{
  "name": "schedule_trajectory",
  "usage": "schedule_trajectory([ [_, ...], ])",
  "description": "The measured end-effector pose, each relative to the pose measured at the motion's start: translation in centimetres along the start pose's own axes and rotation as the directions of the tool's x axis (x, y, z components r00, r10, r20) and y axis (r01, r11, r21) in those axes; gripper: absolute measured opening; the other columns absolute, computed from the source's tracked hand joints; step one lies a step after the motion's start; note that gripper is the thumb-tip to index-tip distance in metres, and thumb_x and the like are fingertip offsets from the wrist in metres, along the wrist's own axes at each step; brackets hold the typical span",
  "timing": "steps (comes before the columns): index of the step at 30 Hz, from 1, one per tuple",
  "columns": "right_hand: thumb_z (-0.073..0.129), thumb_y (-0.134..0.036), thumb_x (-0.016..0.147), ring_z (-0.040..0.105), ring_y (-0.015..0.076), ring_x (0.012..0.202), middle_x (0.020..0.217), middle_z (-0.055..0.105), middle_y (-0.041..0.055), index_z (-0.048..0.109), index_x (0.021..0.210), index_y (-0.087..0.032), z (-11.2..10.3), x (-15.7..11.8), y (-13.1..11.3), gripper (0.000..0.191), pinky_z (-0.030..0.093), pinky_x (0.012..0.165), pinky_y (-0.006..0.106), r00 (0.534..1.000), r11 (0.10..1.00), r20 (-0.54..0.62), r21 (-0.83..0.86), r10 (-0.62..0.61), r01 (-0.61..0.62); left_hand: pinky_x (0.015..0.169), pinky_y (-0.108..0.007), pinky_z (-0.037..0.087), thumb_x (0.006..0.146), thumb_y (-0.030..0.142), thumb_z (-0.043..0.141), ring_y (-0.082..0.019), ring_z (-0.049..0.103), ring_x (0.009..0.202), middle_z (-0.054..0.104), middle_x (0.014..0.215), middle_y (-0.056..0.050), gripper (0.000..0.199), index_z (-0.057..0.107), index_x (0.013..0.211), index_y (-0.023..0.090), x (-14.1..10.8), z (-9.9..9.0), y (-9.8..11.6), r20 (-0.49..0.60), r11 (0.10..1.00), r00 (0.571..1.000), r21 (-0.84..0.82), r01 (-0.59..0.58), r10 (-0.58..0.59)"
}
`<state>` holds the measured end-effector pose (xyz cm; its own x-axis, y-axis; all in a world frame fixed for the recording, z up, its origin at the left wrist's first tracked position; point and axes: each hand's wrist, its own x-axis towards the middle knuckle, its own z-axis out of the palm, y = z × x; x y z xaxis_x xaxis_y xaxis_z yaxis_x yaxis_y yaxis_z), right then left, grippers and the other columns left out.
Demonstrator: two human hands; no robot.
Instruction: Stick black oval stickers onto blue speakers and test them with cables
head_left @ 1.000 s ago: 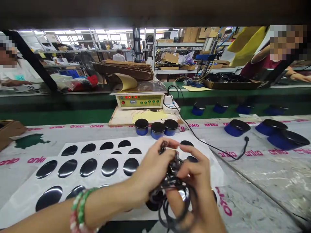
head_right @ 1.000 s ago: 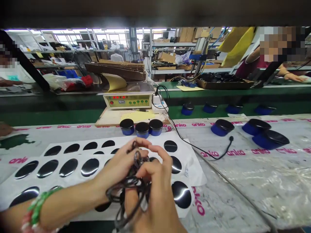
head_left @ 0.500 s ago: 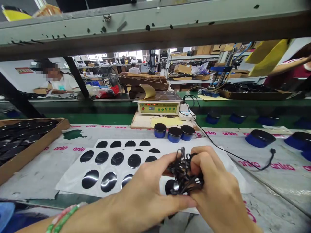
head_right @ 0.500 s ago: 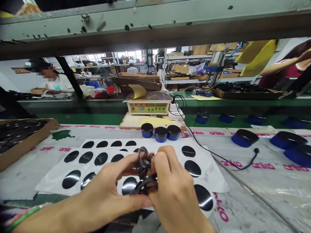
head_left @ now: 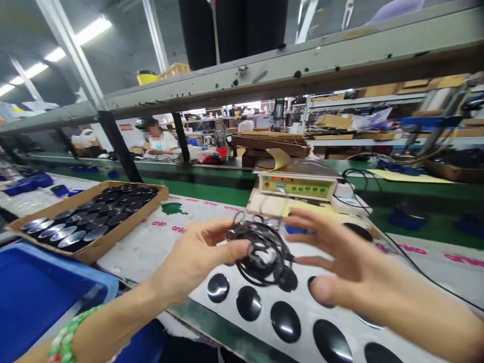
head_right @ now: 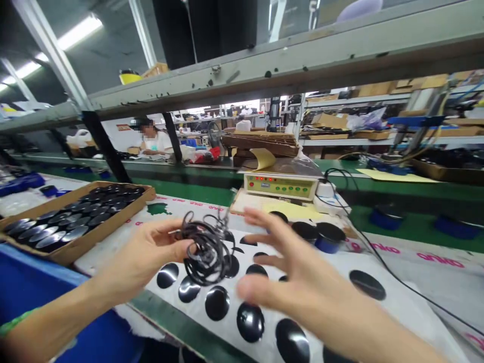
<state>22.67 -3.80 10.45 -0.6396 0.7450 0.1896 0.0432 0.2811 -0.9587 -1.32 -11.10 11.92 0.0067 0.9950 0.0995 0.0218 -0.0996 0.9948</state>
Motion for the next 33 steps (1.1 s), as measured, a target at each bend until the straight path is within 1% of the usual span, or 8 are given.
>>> schedule_trajectory([
  [4, 0.069, -0.034, 0.081, 0.063, 0.0201, 0.096, 0.11, 0.065, 0.0049, 0.058, 0.117, -0.025, 5.3, 3.6, -1.2, 0.038, 0.054, 0.083, 0.031, 0.983, 0.981, 0.183, 0.19, 0.015, -0.05, 0.079, -0.025, 0.052, 0.072, 0.029, 0.079, -0.019, 0.067, 0.093, 0.07, 0.112, -0.005, 0.051, 0.064, 0.121, 0.026, -0.2, -1.3, -0.2, -0.009, 0.998, 0.999, -0.058, 0.035, -0.035],
  [8, 0.068, -0.034, 0.081, 0.062, 0.0183, 0.084, 0.085, 0.065, 0.0008, 0.067, 0.094, -0.022, 7.1, 6.5, -1.4, 0.018, 0.052, 0.073, 0.025, 0.966, 0.988, 0.258, 0.151, -0.006, -0.034, 0.074, -0.03, 0.057, 0.065, 0.024, 0.084, -0.025, 0.066, 0.102, 0.044, 0.145, -0.012, 0.095, 0.031, 0.143, 0.04, -0.6, -6.3, 0.6, -0.124, 0.984, 0.987, -0.155, 0.083, -0.102],
  [12, 0.07, -0.037, 0.078, 0.061, 0.0219, 0.084, 0.085, 0.064, 0.0026, 0.066, 0.096, -0.025, 7.0, 9.6, -0.3, 0.021, 0.053, 0.073, 0.03, 0.95, 0.992, 0.311, 0.119, 0.011, -0.051, 0.074, -0.023, 0.057, 0.072, 0.023, 0.078, -0.022, 0.062, 0.11, 0.054, 0.137, -0.01, 0.047, 0.062, 0.116, 0.023, -1.9, -12.6, 1.8, -0.509, 1.0, 0.861, 0.023, 0.008, 0.005],
  [15, 0.069, -0.046, 0.077, 0.061, 0.0258, 0.088, 0.094, 0.062, 0.0074, 0.068, 0.091, -0.026, 7.9, 12.1, 0.2, 0.024, 0.055, 0.071, 0.034, 0.934, 0.997, 0.353, 0.078, -0.048, 0.022, 0.079, -0.021, 0.055, 0.073, 0.024, 0.078, -0.015, 0.068, 0.091, 0.072, 0.108, -0.006, 0.03, 0.068, 0.101, 0.019, -3.1, -14.9, 2.0, -0.62, 0.997, 0.782, 0.075, -0.032, 0.072],
  [20, 0.076, -0.045, 0.07, 0.056, 0.0278, 0.111, 0.131, 0.052, 0.0092, 0.071, 0.093, -0.026, 13.2, 15.0, -0.6, 0.03, 0.052, 0.086, 0.035, 0.916, 0.973, 0.395, 0.228, -0.068, -0.026, 0.064, -0.02, 0.054, 0.07, 0.028, 0.08, -0.012, 0.067, 0.074, 0.072, 0.095, -0.004, 0.016, 0.076, 0.083, 0.02, -3.5, -13.8, 1.6, -0.509, 1.0, 0.861, -0.003, -0.024, 0.019],
  [25, 0.079, -0.04, 0.068, 0.064, 0.0196, 0.08, 0.093, 0.069, 0.0047, 0.069, 0.093, -0.022, 17.6, 16.0, -0.6, 0.032, 0.051, 0.076, 0.032, 0.909, 0.877, 0.417, 0.431, 0.016, -0.213, 0.082, -0.022, 0.049, 0.073, 0.035, 0.077, -0.019, 0.056, 0.107, 0.057, 0.118, -0.006, 0.019, 0.078, 0.085, 0.021, -3.3, -13.4, 1.3, -0.407, 0.994, 0.911, -0.102, 0.035, -0.074],
  [29, 0.083, -0.036, 0.065, 0.059, 0.0158, 0.076, 0.083, 0.066, 0.0007, 0.065, 0.078, -0.022, 18.2, 16.5, 0.1, 0.026, 0.048, 0.073, 0.026, 0.943, 0.852, 0.333, 0.489, 0.016, -0.188, 0.097, -0.03, 0.041, 0.083, 0.04, 0.066, -0.023, 0.042, 0.123, 0.051, 0.121, -0.006, 0.021, 0.076, 0.094, 0.025, -3.5, -14.4, 0.5, -0.327, 0.995, 0.944, 0.072, 0.075, -0.047],
  [33, 0.078, -0.039, 0.07, 0.056, 0.0154, 0.075, 0.078, 0.063, -0.0008, 0.065, 0.082, -0.022, 18.0, 17.2, 0.1, 0.025, 0.045, 0.073, 0.026, 0.907, 0.844, 0.421, 0.479, 0.02, -0.24, 0.108, -0.034, 0.03, 0.088, 0.04, 0.059, -0.021, 0.038, 0.126, 0.048, 0.121, -0.005, 0.026, 0.07, 0.11, 0.031, -3.9, -15.2, 0.1, -0.338, 0.909, 0.936, 0.414, 0.057, 0.095],
])
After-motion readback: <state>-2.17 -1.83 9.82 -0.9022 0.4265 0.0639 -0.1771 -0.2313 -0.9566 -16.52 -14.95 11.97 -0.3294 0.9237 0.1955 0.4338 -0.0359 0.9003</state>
